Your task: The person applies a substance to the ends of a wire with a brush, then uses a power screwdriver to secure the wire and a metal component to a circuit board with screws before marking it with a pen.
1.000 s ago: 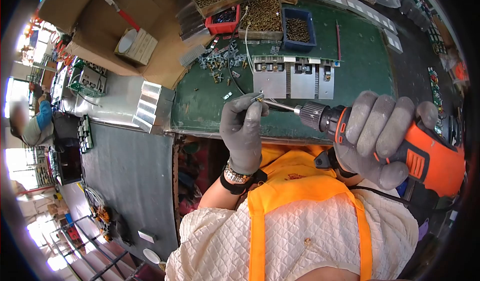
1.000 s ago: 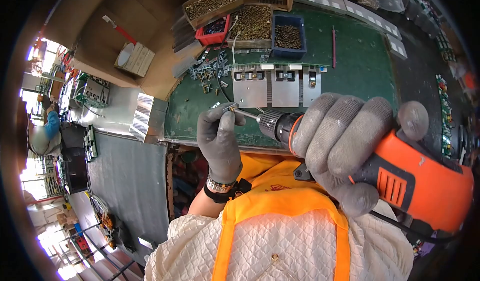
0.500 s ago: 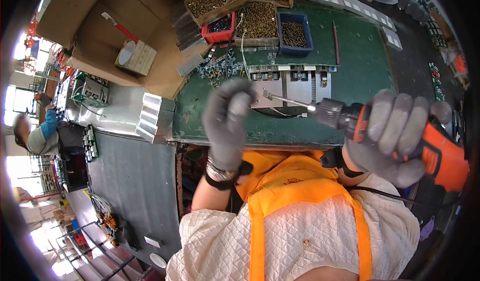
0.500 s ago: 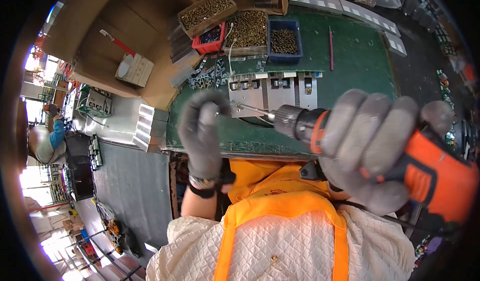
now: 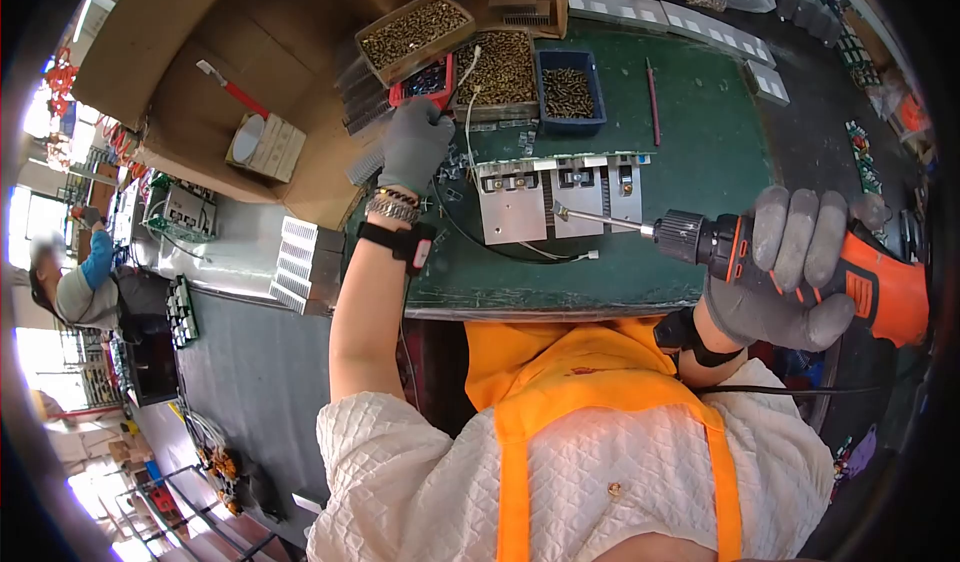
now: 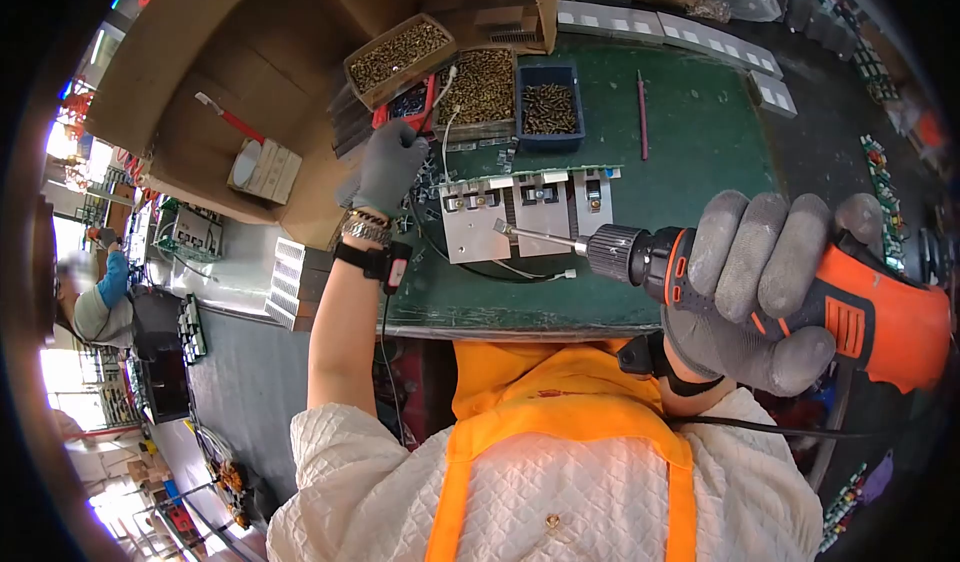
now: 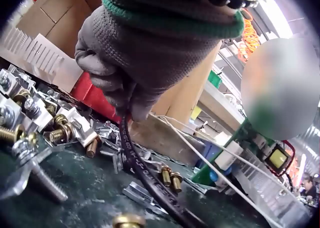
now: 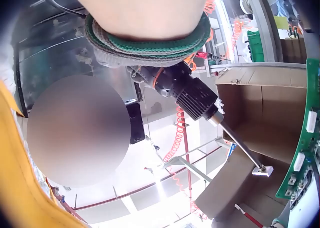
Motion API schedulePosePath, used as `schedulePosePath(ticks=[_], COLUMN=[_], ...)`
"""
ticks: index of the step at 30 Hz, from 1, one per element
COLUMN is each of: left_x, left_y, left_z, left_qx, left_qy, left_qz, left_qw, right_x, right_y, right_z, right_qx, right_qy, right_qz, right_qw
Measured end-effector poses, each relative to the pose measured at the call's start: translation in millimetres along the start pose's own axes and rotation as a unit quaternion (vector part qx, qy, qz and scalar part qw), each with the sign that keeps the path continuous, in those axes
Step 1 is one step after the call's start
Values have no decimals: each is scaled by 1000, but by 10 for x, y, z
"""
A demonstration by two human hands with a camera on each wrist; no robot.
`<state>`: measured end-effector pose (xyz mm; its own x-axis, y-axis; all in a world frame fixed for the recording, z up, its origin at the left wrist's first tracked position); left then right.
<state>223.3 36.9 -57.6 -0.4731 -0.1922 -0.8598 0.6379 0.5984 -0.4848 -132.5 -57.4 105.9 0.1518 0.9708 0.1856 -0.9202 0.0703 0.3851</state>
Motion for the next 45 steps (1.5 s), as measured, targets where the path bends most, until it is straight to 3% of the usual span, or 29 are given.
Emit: schedulePosePath(ticks=[2,3,5,8,12,14,18,20,23,26,29,33,35,45], left_x=[-2,-6,-75,-283,-384,-346,-388,-456,-526,-576,-514,-378,-279,-124], left_y=[12,-11,-124,-276,-178,-148,-163,-181,-232,-292,-303,-305,-308,-328], left_z=[-85,-143,-275,-470,-535,-527,-616,-679,-807,-945,-1034,-1077,-1089,-1200], left_qx=[102,99,163,118,114,128,119,140,142,136,147,161,187,222], left_qy=[-57,-57,-32,17,64,64,96,157,159,186,228,209,161,46], left_qz=[-240,-239,-446,-435,-447,-504,-517,-451,-400,-314,-289,-256,-267,-246], left_qw=[964,964,879,892,885,852,842,867,891,921,918,930,932,942], right_x=[0,-6,5,70,156,187,241,304,311,324,361,397,435,545], right_y=[-42,-66,-115,-145,-145,-160,-250,-312,-414,-490,-594,-744,-799,-970], right_z=[16,10,1,20,3,10,36,32,101,117,124,145,154,176], right_qx=[-1,1,2,2,8,11,10,4,-6,1,4,2,23,34], right_qy=[4,3,34,57,63,58,95,97,178,195,221,261,272,268], right_qz=[8,11,36,27,21,17,21,21,37,20,28,56,26,3], right_qw=[1000,1000,999,998,998,998,995,995,983,981,975,964,962,963])
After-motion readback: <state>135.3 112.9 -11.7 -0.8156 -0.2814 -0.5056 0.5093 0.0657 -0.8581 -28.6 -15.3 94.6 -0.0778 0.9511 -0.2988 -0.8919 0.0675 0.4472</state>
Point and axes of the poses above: each hand's wrist, its own z-axis towards the middle knuckle, its own x-axis out of the palm, y = z × x, the point moved 3 cm from there along z, towards the middle knuckle, and after that the axes turned 15 degrees about y, right-handed, at the moved point
